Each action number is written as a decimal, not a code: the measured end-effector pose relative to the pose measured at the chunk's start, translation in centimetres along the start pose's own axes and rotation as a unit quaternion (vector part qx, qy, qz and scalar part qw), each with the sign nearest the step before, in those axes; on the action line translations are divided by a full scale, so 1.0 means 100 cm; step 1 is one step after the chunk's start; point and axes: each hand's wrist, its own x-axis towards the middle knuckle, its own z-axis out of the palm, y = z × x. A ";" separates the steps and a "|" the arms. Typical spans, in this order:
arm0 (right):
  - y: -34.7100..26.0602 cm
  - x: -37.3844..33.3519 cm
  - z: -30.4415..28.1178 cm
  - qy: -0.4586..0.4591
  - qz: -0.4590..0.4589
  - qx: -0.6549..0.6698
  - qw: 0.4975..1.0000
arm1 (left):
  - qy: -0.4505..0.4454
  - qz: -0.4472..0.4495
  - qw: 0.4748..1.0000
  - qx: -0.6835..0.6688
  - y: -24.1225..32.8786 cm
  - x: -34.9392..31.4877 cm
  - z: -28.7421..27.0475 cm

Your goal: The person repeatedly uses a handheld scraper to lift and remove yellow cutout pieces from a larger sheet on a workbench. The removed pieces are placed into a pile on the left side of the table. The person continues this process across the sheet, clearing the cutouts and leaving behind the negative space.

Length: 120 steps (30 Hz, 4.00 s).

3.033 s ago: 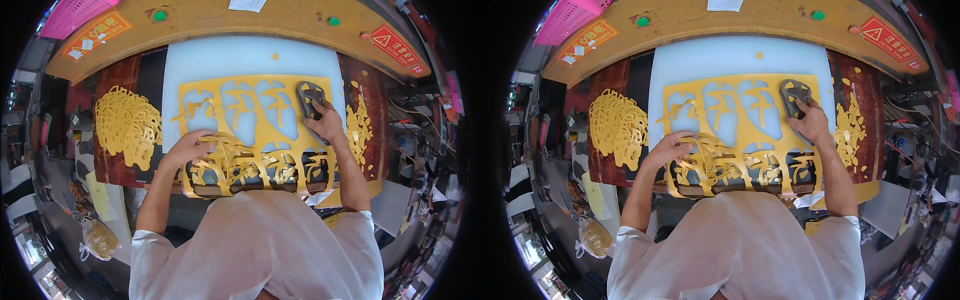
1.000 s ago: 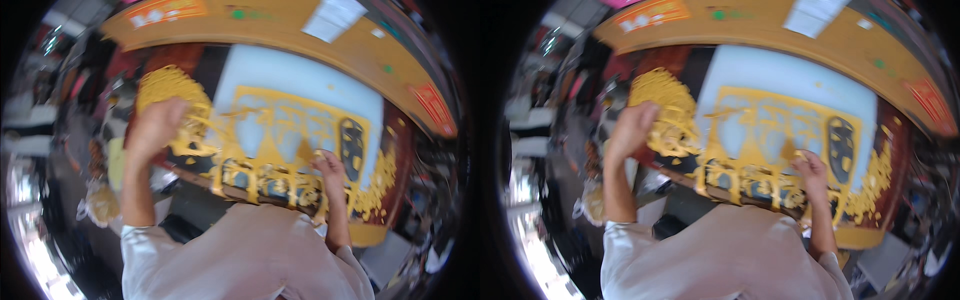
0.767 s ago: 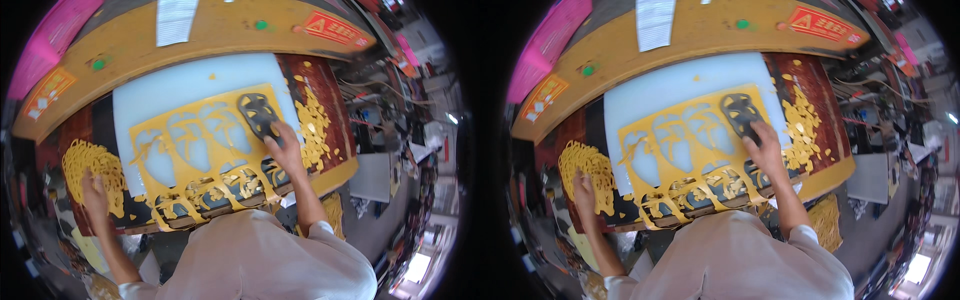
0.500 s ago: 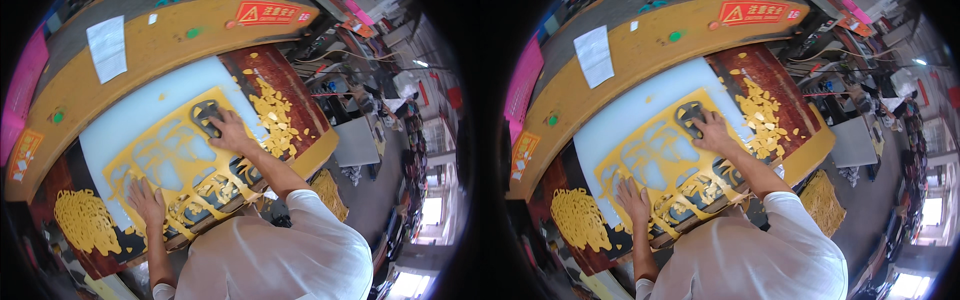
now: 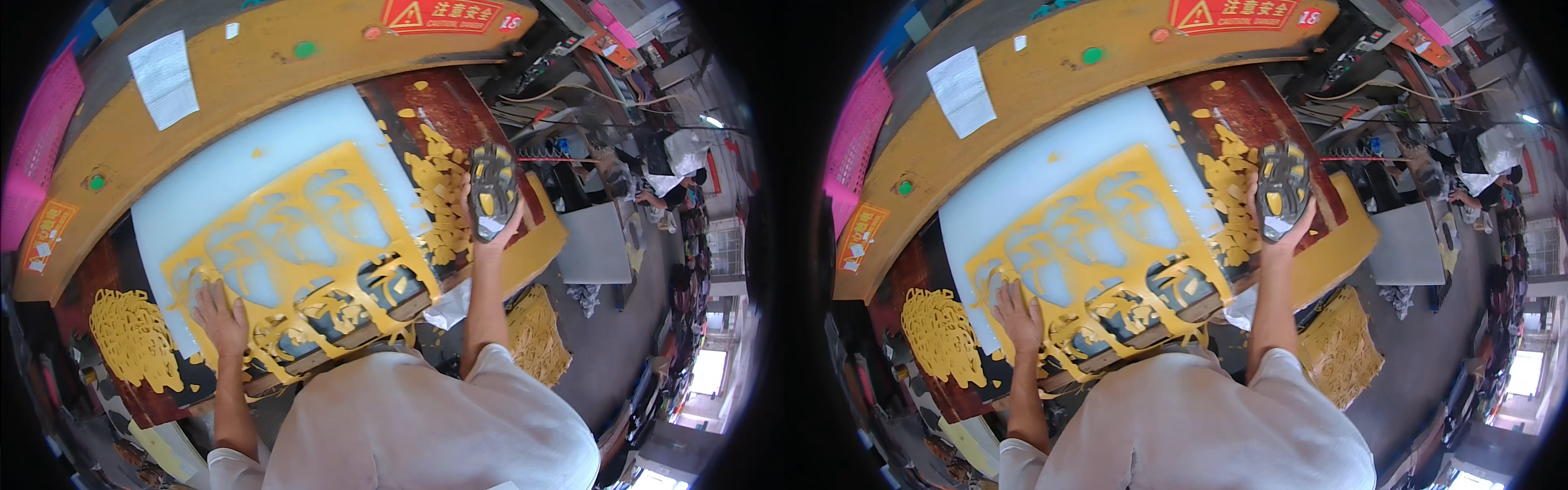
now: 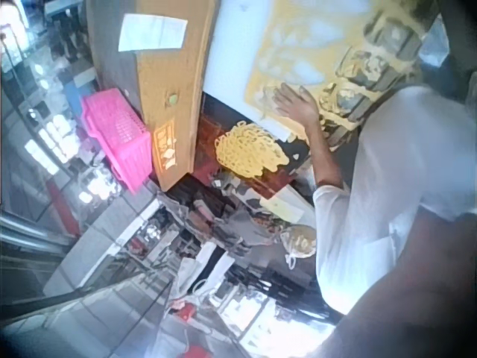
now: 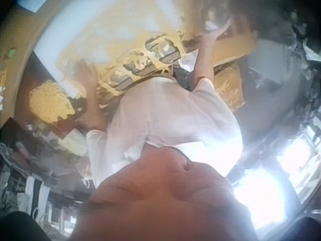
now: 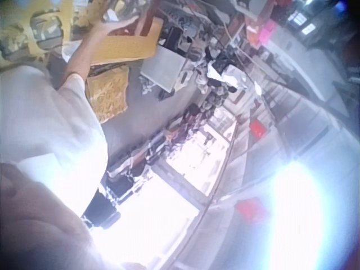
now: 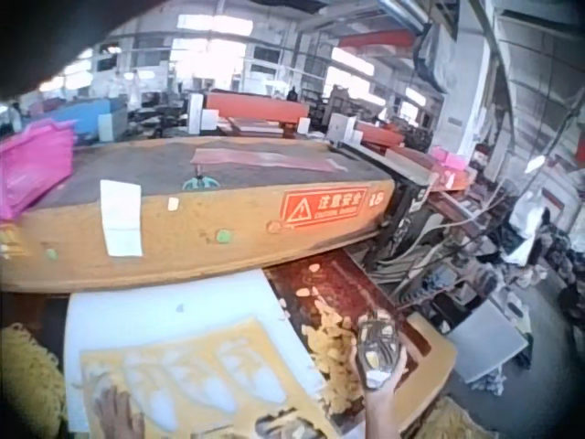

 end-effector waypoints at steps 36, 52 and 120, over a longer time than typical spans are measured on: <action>-0.085 -0.042 0.005 0.124 0.020 -0.544 0.829 | 0.055 0.008 0.998 -0.027 -0.010 -0.006 -0.008; 0.077 0.029 -0.005 -0.159 -0.100 -0.923 0.337 | 0.007 0.027 1.000 0.013 -0.010 0.043 -0.060; -0.534 -0.547 -0.384 0.308 0.042 -0.764 0.566 | -0.512 0.643 0.541 0.177 1.026 -0.407 0.264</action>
